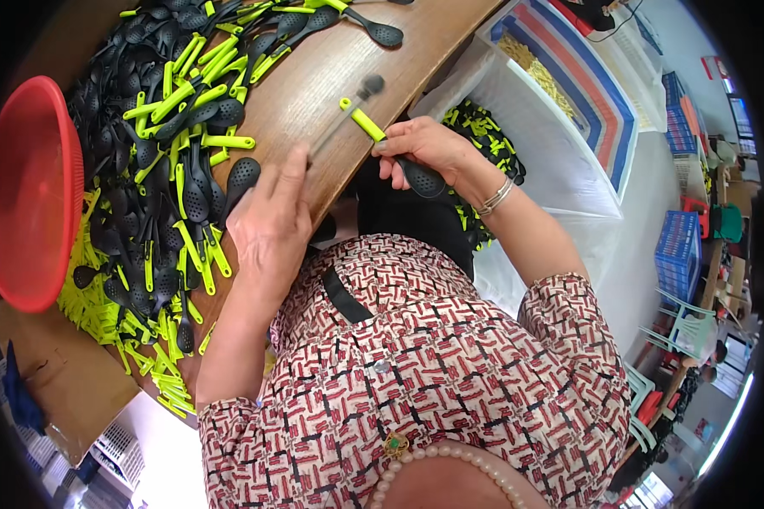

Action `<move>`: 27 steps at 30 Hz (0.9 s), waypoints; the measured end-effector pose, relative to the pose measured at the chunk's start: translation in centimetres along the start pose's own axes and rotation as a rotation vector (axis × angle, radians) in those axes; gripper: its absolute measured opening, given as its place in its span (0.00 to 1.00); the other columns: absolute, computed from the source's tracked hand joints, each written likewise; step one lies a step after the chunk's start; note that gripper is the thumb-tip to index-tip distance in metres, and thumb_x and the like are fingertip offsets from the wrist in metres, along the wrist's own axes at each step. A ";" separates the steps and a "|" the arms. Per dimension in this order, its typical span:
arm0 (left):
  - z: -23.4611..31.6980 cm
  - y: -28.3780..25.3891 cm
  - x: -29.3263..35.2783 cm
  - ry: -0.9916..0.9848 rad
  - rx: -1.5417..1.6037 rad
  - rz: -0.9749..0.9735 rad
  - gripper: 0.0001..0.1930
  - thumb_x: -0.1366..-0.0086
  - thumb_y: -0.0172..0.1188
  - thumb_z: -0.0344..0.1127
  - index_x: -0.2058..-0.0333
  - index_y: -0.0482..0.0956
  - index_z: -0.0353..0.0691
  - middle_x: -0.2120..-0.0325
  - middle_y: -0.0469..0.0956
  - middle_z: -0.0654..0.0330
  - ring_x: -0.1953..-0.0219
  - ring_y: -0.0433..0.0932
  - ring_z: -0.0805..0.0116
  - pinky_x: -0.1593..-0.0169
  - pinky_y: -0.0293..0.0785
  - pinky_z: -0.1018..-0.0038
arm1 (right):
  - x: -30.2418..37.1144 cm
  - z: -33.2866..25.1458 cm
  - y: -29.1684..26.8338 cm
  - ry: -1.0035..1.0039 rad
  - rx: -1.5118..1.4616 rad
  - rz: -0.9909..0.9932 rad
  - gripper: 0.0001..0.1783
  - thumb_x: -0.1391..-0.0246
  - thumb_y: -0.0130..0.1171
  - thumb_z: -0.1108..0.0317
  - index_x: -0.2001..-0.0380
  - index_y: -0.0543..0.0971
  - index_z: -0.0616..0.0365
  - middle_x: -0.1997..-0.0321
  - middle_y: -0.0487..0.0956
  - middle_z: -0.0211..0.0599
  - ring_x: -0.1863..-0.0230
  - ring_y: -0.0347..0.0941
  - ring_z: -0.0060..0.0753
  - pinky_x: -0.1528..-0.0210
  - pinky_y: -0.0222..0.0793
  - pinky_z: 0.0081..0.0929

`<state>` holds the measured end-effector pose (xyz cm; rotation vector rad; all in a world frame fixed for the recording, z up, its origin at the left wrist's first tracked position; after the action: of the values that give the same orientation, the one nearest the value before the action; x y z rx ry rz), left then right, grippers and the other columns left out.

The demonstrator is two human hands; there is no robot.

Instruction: The person assembles plastic utensils by attaching handle pieces onto utensil heads by hand and tapping them into place with a small hammer.

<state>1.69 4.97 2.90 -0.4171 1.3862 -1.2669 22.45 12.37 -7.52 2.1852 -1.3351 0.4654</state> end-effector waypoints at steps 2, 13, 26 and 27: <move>0.3 1.4 0.2 -0.029 -0.055 -0.158 0.17 0.36 0.64 0.32 0.48 0.80 0.47 0.70 0.77 0.57 0.75 0.79 0.56 0.69 0.75 0.64 | 0.2 0.1 -0.2 -0.007 0.008 0.000 0.09 0.39 0.60 0.68 0.67 0.79 0.64 0.74 0.83 0.42 0.81 0.79 0.27 0.80 0.76 0.22; -2.9 -0.6 3.6 -0.345 0.412 0.058 0.15 0.34 0.61 0.26 0.48 0.80 0.37 0.59 0.83 0.48 0.61 0.84 0.56 0.55 0.78 0.69 | 7.5 -6.5 -10.8 -0.413 1.412 0.669 0.22 0.43 0.63 0.54 0.54 0.81 0.61 0.55 0.84 0.46 0.54 0.79 0.48 0.50 0.74 0.38; -1.5 -0.3 3.8 -0.365 0.545 -0.043 0.14 0.34 0.60 0.28 0.50 0.81 0.38 0.62 0.83 0.48 0.61 0.84 0.55 0.55 0.77 0.68 | -4.0 -10.9 -5.1 -0.561 0.928 0.414 0.09 0.41 0.58 0.65 0.65 0.81 0.60 0.73 0.82 0.40 0.73 0.80 0.40 0.71 0.75 0.36; -1.8 -0.2 3.9 -0.375 0.526 -0.049 0.14 0.34 0.60 0.28 0.50 0.81 0.38 0.61 0.83 0.49 0.60 0.84 0.55 0.55 0.77 0.68 | -1.9 -8.3 -4.8 -0.296 0.545 0.212 0.08 0.39 0.57 0.67 0.64 0.80 0.61 0.74 0.82 0.38 0.77 0.80 0.34 0.74 0.76 0.31</move>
<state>-1.03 2.45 0.74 -0.3015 0.6972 -1.4479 25.76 20.48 -3.23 2.6403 -1.7738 0.6684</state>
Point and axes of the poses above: each hand's wrist, its own x-axis away from the middle knuckle, its own y-axis out of the palm, z = x × y, the point moved 6 cm from there along -x, towards the middle knuckle
